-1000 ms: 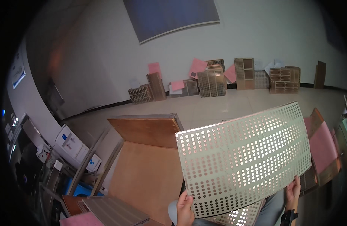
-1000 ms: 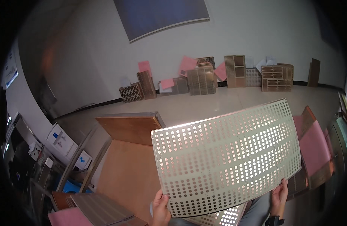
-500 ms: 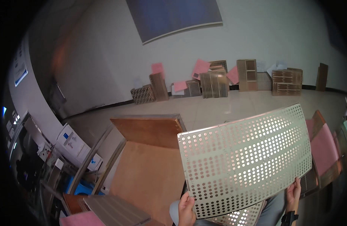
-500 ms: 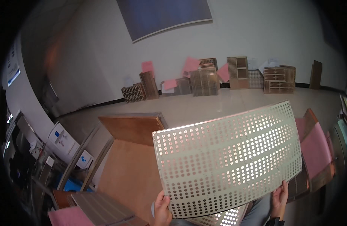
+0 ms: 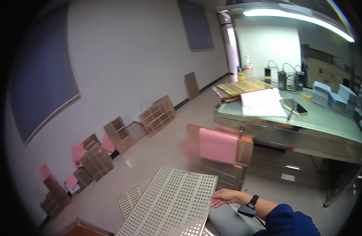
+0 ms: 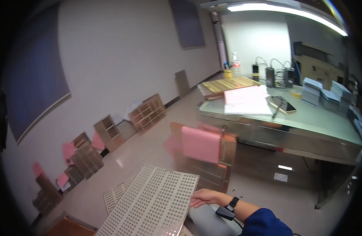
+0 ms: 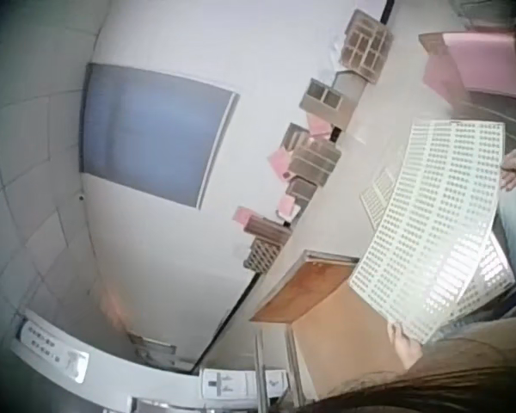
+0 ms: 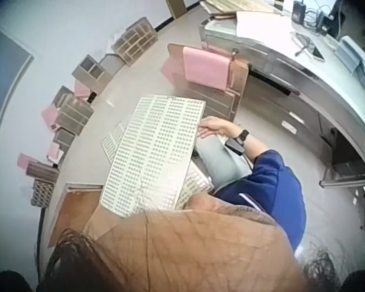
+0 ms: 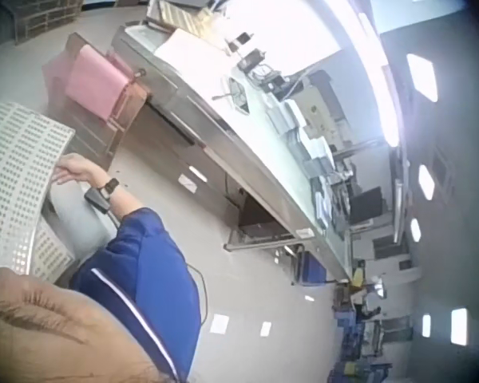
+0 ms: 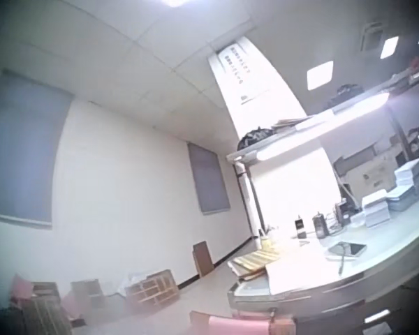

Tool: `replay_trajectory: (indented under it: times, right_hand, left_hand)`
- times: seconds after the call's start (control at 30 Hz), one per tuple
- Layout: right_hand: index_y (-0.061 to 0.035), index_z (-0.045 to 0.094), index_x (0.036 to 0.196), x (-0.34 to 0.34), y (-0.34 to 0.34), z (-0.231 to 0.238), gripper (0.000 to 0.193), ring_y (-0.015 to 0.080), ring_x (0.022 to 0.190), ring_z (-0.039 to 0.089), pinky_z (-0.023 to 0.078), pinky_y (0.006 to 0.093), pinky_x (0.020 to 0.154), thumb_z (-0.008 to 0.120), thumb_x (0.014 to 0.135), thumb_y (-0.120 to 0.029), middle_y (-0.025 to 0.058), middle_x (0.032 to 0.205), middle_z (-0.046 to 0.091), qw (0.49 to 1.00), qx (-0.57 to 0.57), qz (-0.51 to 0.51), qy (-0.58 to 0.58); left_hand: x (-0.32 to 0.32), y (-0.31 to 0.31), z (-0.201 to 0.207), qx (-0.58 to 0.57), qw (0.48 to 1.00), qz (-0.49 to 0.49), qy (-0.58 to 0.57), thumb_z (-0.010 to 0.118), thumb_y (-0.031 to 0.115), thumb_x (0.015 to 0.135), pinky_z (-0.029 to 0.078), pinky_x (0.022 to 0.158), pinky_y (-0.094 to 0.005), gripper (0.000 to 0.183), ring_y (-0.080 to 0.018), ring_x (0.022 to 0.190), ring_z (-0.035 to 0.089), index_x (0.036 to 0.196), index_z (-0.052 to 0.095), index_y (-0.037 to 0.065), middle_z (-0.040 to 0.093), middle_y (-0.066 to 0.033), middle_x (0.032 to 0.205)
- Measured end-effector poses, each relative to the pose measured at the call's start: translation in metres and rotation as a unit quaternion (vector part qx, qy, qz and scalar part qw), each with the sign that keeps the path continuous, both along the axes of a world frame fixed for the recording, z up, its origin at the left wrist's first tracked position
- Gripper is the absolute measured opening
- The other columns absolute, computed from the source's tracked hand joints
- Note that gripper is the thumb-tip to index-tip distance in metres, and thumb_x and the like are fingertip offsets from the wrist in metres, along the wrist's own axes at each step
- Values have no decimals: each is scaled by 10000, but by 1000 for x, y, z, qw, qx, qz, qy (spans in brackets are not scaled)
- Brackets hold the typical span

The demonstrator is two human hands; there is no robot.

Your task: Inspecting perforated metal sheets and marking them with a pencil.

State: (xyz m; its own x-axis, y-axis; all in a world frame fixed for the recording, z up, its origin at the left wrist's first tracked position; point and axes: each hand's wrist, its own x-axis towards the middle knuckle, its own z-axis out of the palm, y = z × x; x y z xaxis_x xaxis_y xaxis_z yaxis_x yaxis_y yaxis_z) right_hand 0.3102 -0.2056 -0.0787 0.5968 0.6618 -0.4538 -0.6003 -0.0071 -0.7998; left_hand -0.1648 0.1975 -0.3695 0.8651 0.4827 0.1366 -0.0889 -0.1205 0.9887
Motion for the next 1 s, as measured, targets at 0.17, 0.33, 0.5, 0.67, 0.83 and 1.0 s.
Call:
replay_trajectory:
  times: [0.17, 0.33, 0.5, 0.67, 0.83, 1.0]
  right_hand:
    - [23, 642, 967, 8, -38, 19, 441, 185, 718, 690, 567, 268, 631, 404, 980, -348, 118, 806, 692, 963, -184, 143, -134]
    - [-67, 662, 820, 16, -98, 131, 234, 273, 704, 653, 513, 403, 678, 508, 871, -235, 141, 721, 655, 729, -388, 10, -564]
    - [16, 645, 916, 56, -210, 225, 184, 362, 758, 628, 495, 412, 676, 522, 887, -117, 225, 816, 634, 524, -443, -311, -657]
    - [-1, 629, 868, 132, -382, 243, 147, 397, 830, 599, 475, 438, 703, 545, 822, -113, 219, 852, 629, 344, -653, -260, -622]
    - [18, 602, 808, 189, -442, 207, 131, 406, 872, 564, 438, 460, 735, 518, 786, -81, 226, 844, 605, 322, -651, -252, -640]
    - [-8, 583, 908, 197, -476, 226, 167, 334, 828, 595, 449, 406, 714, 522, 827, -140, 192, 860, 607, 270, -760, -264, -529]
  left_hand:
    - [64, 31, -48, 47, 997, -41, -39, 472, 184, 963, 413, 959, -375, 392, -249, 1128, 501, 1295, 446, -24, 521, -148, 1259]
    - [78, 5, -39, 80, 995, -2, -65, 478, 151, 950, 411, 958, -369, 384, -253, 1125, 499, 1288, 449, -29, 522, -151, 1253]
    - [37, -65, 55, 120, 986, 106, -46, 484, 119, 936, 409, 956, -362, 378, -257, 1122, 498, 1280, 452, -34, 524, -155, 1248]
    - [19, -128, 181, 176, 953, 247, -12, 490, 86, 923, 407, 954, -355, 374, -261, 1119, 496, 1273, 455, -40, 526, -159, 1242]
    - [87, -171, 313, -247, 841, 478, 60, 520, 62, 890, 424, 932, -364, 375, -283, 1106, 499, 1249, 473, -36, 531, -169, 1228]
    - [76, -161, 291, -315, 834, 453, 7, 472, 55, 918, 435, 932, -360, 330, -240, 1074, 536, 1237, 484, -30, 563, -145, 1183]
